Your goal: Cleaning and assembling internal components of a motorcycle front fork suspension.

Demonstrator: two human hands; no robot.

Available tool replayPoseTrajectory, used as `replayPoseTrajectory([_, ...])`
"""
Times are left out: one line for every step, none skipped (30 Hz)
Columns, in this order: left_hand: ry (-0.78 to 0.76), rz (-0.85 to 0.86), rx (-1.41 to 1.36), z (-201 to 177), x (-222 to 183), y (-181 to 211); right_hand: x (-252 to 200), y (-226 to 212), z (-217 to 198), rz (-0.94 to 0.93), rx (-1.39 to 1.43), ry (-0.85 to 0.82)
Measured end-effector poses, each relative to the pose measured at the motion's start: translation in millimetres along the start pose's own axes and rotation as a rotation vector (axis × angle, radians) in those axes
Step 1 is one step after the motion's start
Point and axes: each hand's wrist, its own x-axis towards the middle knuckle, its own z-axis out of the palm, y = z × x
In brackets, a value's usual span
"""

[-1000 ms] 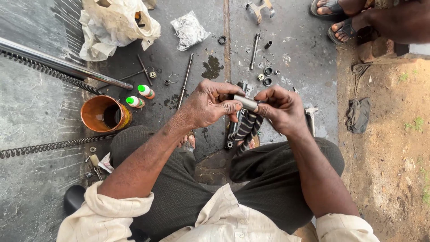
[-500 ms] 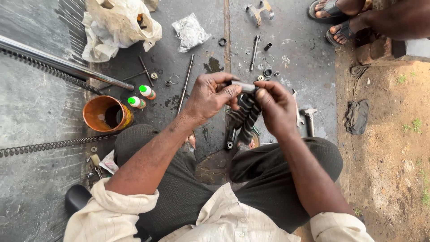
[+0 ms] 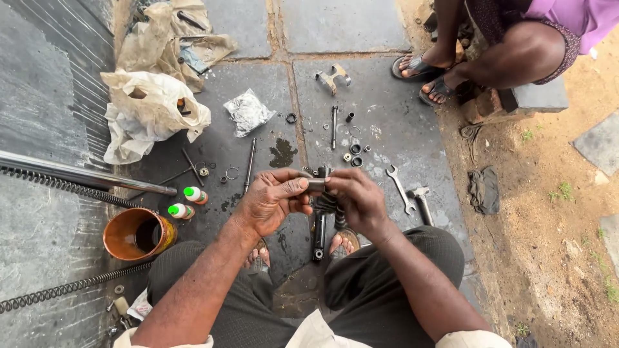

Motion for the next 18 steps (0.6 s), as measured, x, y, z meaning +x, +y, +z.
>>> replayPoseTrajectory([0.006, -0.005, -0.005, 1, 0, -5, -4, 3, -2, 0.006, 0.004, -0.005])
replayPoseTrajectory([-0.002, 0.137, 0.106, 1, 0, -10, -8, 5, -4, 0.143, 0.154, -0.027])
replayPoseTrajectory([-0.014, 0.285, 0.222, 2, 2, -12, -8, 10, -6, 0.273, 0.302, -0.046])
replayPoseTrajectory([-0.012, 0.286, 0.223, 8, -2, -8, -7, 14, -8, 0.272, 0.304, -0.048])
replayPoseTrajectory([-0.024, 0.333, 0.325, 14, -8, -6, -9, 17, -11, 0.477, 0.559, -0.081])
replayPoseTrajectory([-0.036, 0.379, 0.428, 20, -13, -4, -10, 19, -14, 0.682, 0.814, -0.115])
replayPoseTrajectory([-0.039, 0.377, 0.431, 24, -15, 0, -11, 25, -11, 0.682, 0.814, -0.11])
replayPoseTrajectory([-0.019, 0.481, 0.77, 27, -18, 4, -12, 31, -9, 0.841, 1.068, -0.136])
replayPoseTrajectory([0.0, 0.577, 1.107, 31, -20, 6, -15, 35, -8, 1.003, 1.323, -0.159])
replayPoseTrajectory([-0.007, 0.572, 1.106, 29, -20, 3, -15, 32, -8, 1.008, 1.322, -0.15])
replayPoseTrajectory([-0.06, 0.719, 1.167, 27, -19, 2, -12, 29, -8, 1.075, 1.445, -0.163])
replayPoseTrajectory([-0.115, 0.867, 1.223, 26, -18, 1, -10, 26, -8, 1.141, 1.569, -0.176])
replayPoseTrajectory([-0.13, 0.881, 1.221, 24, -14, 2, -3, 22, -9, 1.128, 1.558, -0.167])
replayPoseTrajectory([-0.149, 0.922, 1.24, 22, -11, 3, 3, 18, -10, 1.144, 1.542, -0.15])
replayPoseTrajectory([-0.17, 0.962, 1.259, 20, -8, 4, 8, 12, -10, 1.16, 1.528, -0.13])
replayPoseTrajectory([-0.187, 0.974, 1.257, 19, -6, 4, 8, 12, -11, 1.147, 1.518, -0.118])
replayPoseTrajectory([-0.154, 0.923, 1.188, 17, -7, 3, 5, 10, -10, 1.091, 1.41, -0.098])
replayPoseTrajectory([-0.121, 0.871, 1.12, 15, -8, 1, 3, 8, -9, 1.034, 1.302, -0.079])
